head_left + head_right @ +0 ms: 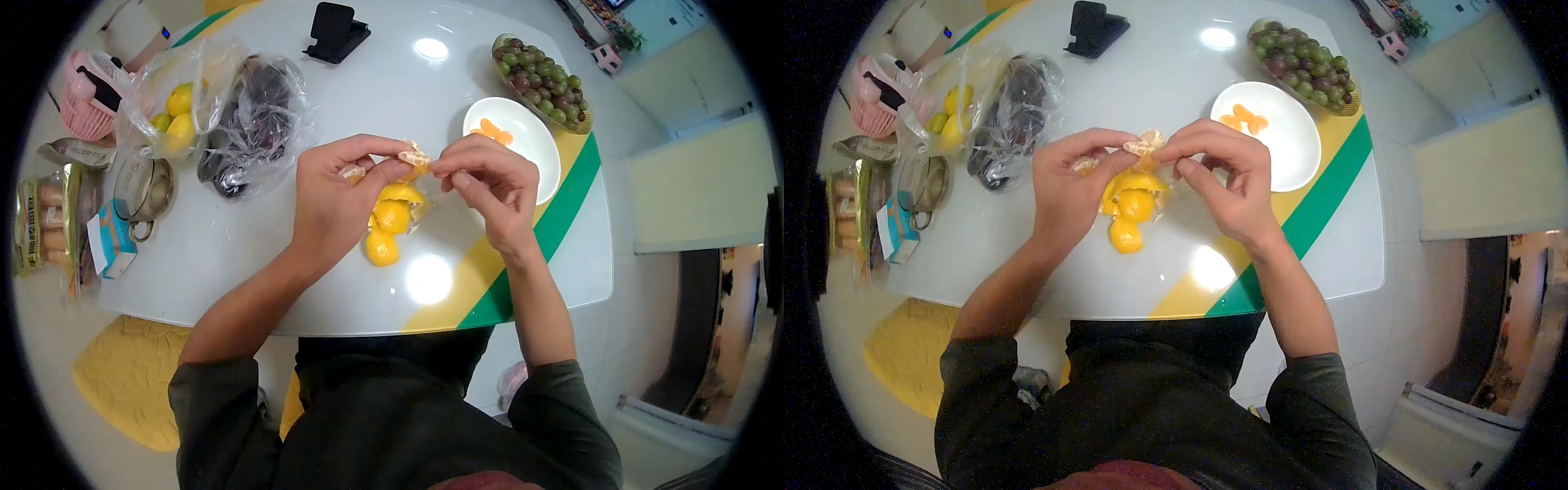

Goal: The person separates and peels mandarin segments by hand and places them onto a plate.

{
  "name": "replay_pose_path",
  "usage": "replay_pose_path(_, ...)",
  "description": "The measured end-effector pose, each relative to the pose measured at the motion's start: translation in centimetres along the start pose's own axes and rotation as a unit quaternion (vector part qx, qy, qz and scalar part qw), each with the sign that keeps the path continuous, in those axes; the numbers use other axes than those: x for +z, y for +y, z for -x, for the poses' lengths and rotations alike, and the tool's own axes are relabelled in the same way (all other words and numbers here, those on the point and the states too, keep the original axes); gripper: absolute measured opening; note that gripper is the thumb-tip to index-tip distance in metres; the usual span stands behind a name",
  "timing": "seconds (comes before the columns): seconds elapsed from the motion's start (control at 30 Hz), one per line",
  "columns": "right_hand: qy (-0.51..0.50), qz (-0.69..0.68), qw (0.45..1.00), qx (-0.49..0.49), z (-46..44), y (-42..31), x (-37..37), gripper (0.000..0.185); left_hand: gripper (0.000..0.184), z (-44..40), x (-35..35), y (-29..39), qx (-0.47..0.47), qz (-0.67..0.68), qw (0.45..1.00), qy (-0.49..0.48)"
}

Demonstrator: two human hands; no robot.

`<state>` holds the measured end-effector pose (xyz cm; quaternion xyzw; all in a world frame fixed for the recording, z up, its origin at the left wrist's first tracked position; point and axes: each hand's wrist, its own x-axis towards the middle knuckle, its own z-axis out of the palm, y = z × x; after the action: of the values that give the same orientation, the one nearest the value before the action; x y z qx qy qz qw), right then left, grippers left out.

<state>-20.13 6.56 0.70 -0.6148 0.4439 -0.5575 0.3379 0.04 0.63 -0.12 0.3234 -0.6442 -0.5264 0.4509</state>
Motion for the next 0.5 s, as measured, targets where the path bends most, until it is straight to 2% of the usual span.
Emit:
replay_pose_path(0.13, -0.024, 0.031, 0.998, -0.049, 0.1, 0.9, -0.9, 0.013, 0.013, 0.0, 0.1, -0.4, 0.024, -0.002, 1.0, 0.004)
replay_pose_path(0.23, 0.001, 0.1, 0.991, -0.084, 0.0, 1.6, -0.9, 0.013, 0.012, -0.1, 0.1, -0.6, 0.047, -0.021, 0.999, -0.001)
replay_pose_path(0.33, 0.044, 0.094, 0.992, -0.065, -0.1, 0.7, 0.3, 0.014, 0.012, 0.0, 0.3, -0.8, 0.074, -0.037, 0.997, 0.002)
replay_pose_path(0.5, 0.019, 0.139, 0.987, -0.083, -0.1, 0.4, 1.0, 0.017, 0.012, 0.2, 0.6, -0.7, 0.122, -0.126, 0.984, 0.003)
